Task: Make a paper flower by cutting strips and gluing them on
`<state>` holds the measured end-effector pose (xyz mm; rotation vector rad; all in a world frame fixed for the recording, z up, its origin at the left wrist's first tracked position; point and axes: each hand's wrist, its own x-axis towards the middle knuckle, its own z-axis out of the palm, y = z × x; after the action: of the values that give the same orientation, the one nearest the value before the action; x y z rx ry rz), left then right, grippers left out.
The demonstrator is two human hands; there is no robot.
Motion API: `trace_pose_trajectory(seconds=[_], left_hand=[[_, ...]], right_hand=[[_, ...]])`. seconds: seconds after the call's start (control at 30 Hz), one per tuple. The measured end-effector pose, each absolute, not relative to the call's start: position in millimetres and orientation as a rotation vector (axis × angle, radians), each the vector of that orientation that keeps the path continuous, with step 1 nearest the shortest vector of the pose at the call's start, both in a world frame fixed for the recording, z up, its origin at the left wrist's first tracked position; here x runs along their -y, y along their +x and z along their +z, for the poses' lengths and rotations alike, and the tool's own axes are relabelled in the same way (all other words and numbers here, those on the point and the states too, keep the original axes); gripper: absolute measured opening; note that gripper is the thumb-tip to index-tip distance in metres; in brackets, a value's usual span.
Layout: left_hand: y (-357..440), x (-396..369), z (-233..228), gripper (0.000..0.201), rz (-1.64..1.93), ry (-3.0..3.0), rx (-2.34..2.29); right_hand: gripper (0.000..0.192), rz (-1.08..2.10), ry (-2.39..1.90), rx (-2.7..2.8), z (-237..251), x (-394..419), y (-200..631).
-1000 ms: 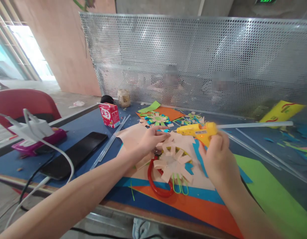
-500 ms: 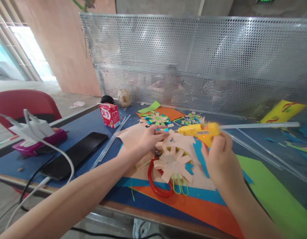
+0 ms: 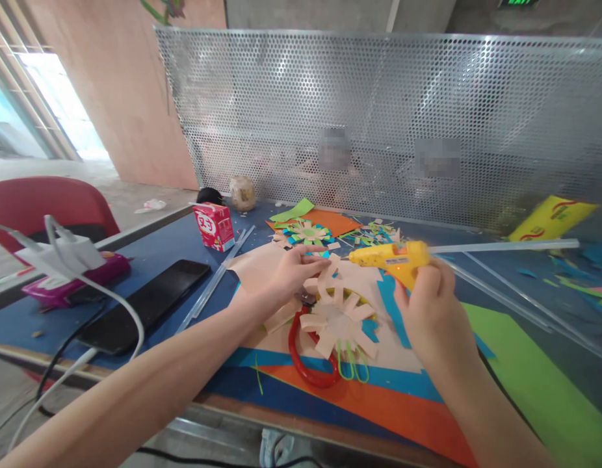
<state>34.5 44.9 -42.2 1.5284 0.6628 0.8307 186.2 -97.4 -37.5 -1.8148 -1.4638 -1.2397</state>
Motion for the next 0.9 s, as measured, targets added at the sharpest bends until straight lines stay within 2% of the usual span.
trace_pose_trajectory(seconds=[0.53, 0.8, 0.9], left_hand=[[33.1, -47.0, -46.5, 0.031, 0.827, 1.548, -0.697], [30.9, -48.5, -47.8, 0.038, 0.87, 1.536, -0.731], [29.8, -46.8, -43.8, 0.04, 0.844, 1.478, -0.683]], right_hand=[[0.015, -1.19, -1.758, 1.54, -38.5, 98.5, 183.2], [0.025, -0.947, -1.766, 1.471, -43.8, 95.8, 196.6], [0.027, -0.783, -1.921, 1.28, -30.7, 109.8, 225.3]])
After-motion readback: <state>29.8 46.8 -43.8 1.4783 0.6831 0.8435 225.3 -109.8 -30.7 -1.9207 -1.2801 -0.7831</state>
